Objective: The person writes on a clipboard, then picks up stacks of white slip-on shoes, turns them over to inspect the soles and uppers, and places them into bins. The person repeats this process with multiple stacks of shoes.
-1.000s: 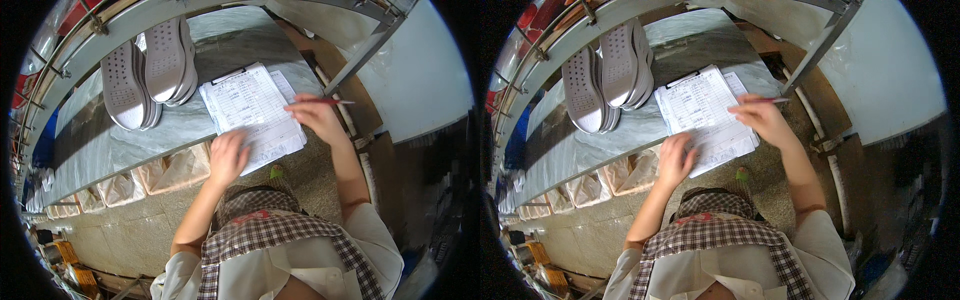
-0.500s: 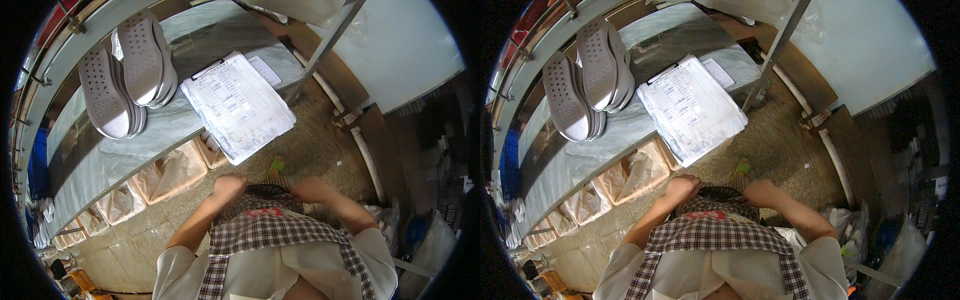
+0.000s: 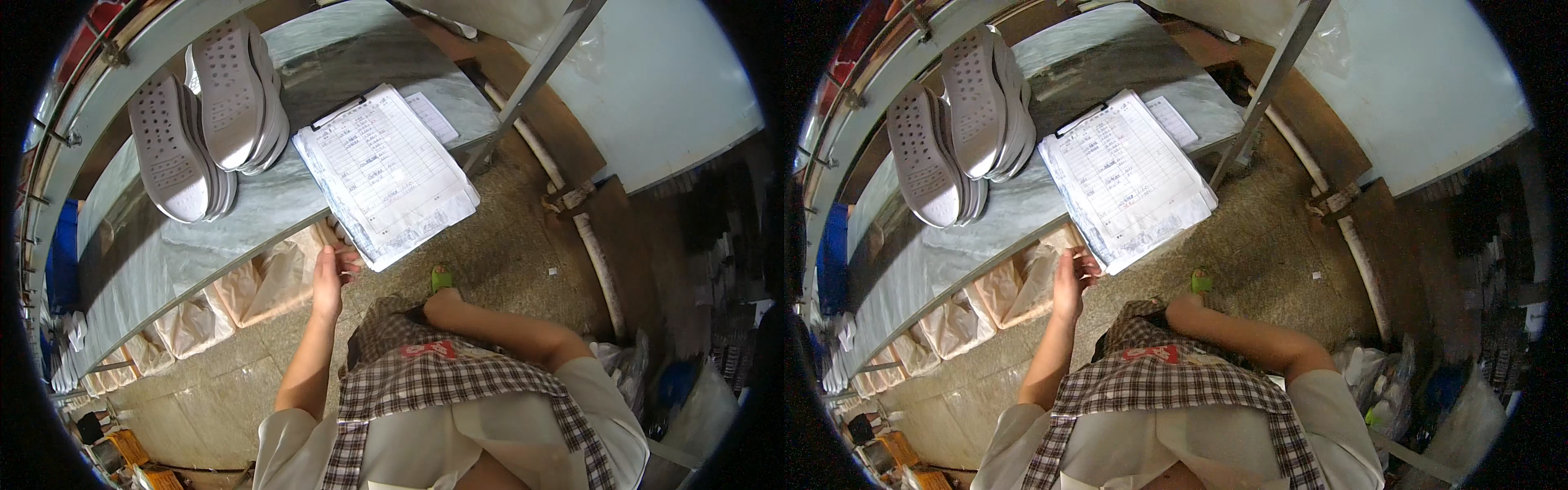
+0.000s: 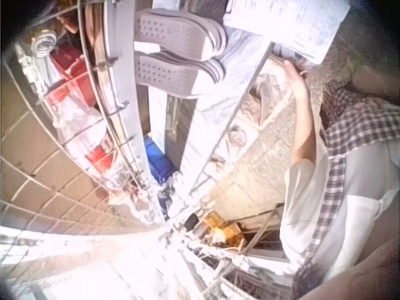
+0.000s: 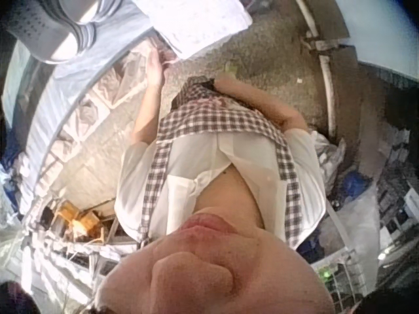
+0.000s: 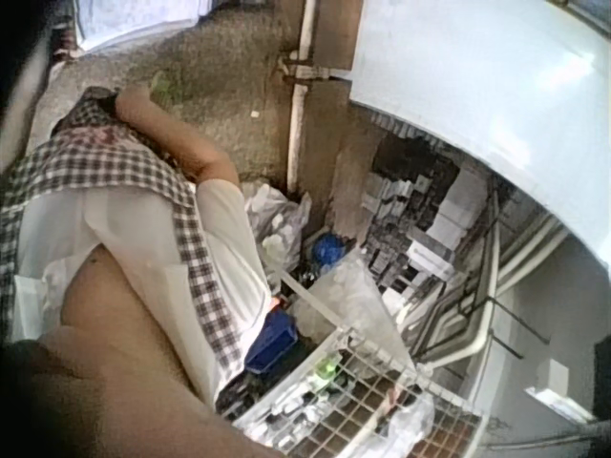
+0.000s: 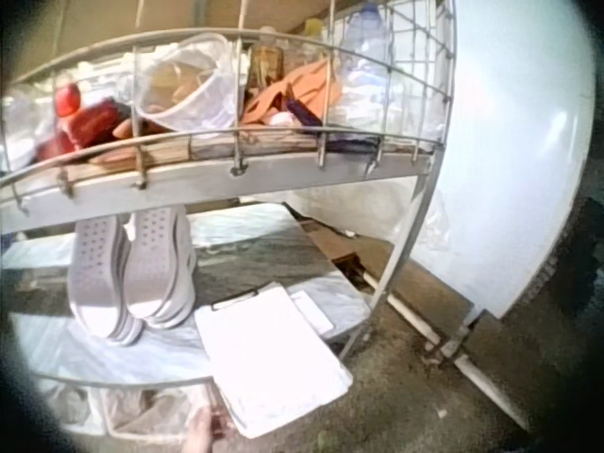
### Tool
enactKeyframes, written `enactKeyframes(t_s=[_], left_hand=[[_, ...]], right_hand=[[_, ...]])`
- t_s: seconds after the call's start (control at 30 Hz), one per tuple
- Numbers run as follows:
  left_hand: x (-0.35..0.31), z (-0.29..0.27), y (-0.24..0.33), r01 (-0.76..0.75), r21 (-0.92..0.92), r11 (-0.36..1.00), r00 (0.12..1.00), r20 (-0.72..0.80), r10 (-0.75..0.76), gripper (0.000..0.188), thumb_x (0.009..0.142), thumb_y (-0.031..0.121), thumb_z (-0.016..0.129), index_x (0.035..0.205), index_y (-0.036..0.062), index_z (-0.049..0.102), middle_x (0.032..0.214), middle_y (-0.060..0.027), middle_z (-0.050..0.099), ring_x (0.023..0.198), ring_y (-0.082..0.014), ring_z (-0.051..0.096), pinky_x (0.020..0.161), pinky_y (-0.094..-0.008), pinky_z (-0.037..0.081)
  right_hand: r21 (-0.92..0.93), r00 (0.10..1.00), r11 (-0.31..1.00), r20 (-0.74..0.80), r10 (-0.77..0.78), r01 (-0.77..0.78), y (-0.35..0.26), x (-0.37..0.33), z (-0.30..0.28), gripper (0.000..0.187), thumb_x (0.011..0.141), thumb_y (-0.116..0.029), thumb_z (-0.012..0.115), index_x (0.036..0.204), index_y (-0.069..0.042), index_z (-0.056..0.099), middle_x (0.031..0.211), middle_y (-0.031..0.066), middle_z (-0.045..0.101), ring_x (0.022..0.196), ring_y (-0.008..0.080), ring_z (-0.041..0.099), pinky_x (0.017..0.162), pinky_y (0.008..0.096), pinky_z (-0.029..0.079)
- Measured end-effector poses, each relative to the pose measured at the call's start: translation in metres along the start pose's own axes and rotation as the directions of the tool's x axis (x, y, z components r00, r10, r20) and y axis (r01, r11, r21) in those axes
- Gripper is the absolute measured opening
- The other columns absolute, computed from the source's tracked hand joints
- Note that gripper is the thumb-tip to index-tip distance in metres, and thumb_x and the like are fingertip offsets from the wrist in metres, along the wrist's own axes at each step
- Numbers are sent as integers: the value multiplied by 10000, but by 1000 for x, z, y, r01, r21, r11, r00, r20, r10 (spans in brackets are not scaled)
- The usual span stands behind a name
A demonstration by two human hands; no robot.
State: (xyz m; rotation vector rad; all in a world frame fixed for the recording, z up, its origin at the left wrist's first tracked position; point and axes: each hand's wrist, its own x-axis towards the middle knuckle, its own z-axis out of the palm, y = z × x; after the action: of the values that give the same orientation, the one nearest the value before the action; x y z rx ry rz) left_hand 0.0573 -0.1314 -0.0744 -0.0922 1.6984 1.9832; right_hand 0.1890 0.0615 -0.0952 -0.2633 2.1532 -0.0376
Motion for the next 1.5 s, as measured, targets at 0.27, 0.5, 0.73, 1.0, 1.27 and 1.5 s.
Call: enactKeyframes(t_s=[0.27,0.5,0.73,1.0,1.27,1.5], left_hand=[[-11,37,27,89,-292,952,981,190,-34,368,942,225,503,1250,70,373,1032,-85,605,872,-167,621,683,-292,550],[-18,67,36,35,-336,941,999,18,-30,554,838,-41,472,1346,73,282,1184,-143,543,929,-234,634,650,-316,590],[-22,76,38,17,-271,963,998,-58,-34,586,843,-43,476,1376,89,270,1123,-125,588,875,-200,647,585,-277,575],[-13,73,32,26,-228,973,997,-65,-42,607,838,-74,464,1395,60,265,1091,-122,608,818,-171,648,560,-258,566],[30,88,53,-15,-209,978,999,-46,6,593,842,-80,456,1388,53,269,1103,-135,594,839,-177,638,568,-251,563],[85,125,85,-14,-132,991,998,-55,7,573,860,-57,470,1387,43,269,1109,-139,574,856,-198,626,586,-277,571]], right_hand=[[505,533,712,-818,215,488,111,-83,-99,136,891,-146,563,778,-72,573,667,22,563,540,102,505,482,237,424],[446,112,887,-894,434,123,187,-25,-199,219,776,-157,640,931,-4,617,1020,159,579,962,313,543,832,407,446],[595,472,799,-732,491,92,203,2,-226,424,699,-260,711,973,28,565,1046,210,564,1015,362,525,860,413,441],[615,304,565,-778,550,550,208,-1,-220,309,762,-17,648,1017,11,475,855,93,584,777,169,574,676,287,471],[355,139,409,-871,471,841,191,-71,-206,375,851,72,531,1199,40,393,1069,122,561,966,156,566,843,271,455],[337,217,226,-876,431,914,200,-102,-189,386,869,44,527,1228,17,387,1091,120,558,979,138,552,844,261,452]])
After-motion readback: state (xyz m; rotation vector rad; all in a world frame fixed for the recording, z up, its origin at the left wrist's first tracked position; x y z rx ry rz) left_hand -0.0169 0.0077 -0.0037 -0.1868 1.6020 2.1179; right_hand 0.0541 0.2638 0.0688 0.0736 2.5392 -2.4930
